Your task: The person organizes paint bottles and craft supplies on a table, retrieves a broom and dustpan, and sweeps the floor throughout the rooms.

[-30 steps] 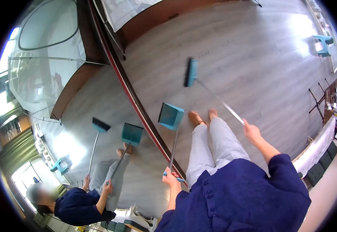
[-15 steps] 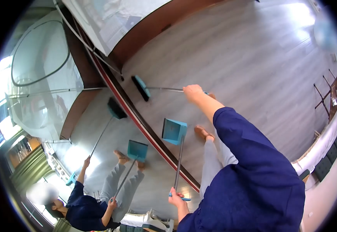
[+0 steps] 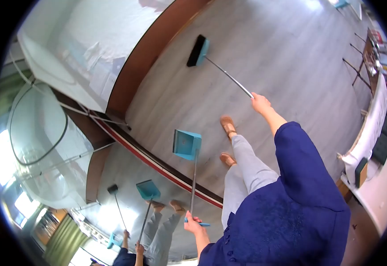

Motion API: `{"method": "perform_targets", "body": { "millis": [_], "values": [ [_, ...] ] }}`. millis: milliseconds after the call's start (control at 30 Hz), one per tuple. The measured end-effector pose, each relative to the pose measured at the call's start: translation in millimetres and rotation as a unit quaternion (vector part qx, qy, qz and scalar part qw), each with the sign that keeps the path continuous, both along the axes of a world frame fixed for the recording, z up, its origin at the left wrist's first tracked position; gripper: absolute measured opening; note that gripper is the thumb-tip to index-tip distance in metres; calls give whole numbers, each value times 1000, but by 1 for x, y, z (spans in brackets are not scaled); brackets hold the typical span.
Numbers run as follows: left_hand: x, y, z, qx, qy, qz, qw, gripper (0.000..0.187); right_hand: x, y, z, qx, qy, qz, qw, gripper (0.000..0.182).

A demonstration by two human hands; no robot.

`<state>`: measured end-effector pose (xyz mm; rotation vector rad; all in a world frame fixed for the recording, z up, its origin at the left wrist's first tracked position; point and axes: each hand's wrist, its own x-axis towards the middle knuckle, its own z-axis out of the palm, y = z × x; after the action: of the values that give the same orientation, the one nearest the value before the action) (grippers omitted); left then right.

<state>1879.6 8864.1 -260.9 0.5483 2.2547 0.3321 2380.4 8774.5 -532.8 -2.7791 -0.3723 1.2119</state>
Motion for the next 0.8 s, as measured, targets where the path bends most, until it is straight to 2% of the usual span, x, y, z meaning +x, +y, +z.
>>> {"method": "perform_targets", "body": {
  "millis": [100,167,233,300,400,467,500,533,667,733,800],
  "values": [
    [2,19,-4,10,-23,-49,998,19,-18,-68,23,3,21,-125,992,34],
    [3,26,-6,15,-42,-65,997,18,-49,-143,5,32,-36,-159,986,32],
    [1,29,-11,23,-64,-73,995,17,-74,-197,32,1,9,-169,986,34],
    [-12,27,-18,35,-79,-85,993,17,-110,-241,64,-27,26,-250,968,33],
    [-27,23,-12,43,-103,-74,991,16,-179,-320,69,-12,-45,-239,970,22],
    [-42,19,2,51,-102,-65,991,16,-207,-350,81,-58,-34,-228,971,21],
    [-56,14,11,57,-96,-69,991,17,-219,-352,93,-77,-30,-224,971,21],
    [-66,12,15,65,-92,-74,991,17,-228,-349,104,-72,-64,-176,980,21],
    [-105,-3,34,92,-102,-78,987,19,-275,-314,147,13,-78,-173,982,24],
    [-123,-6,34,124,-119,-67,983,19,-294,-291,126,74,-66,-149,984,33],
    [-126,-9,38,135,-112,-62,982,18,-295,-247,100,79,-22,-94,992,41]
  ]
}}
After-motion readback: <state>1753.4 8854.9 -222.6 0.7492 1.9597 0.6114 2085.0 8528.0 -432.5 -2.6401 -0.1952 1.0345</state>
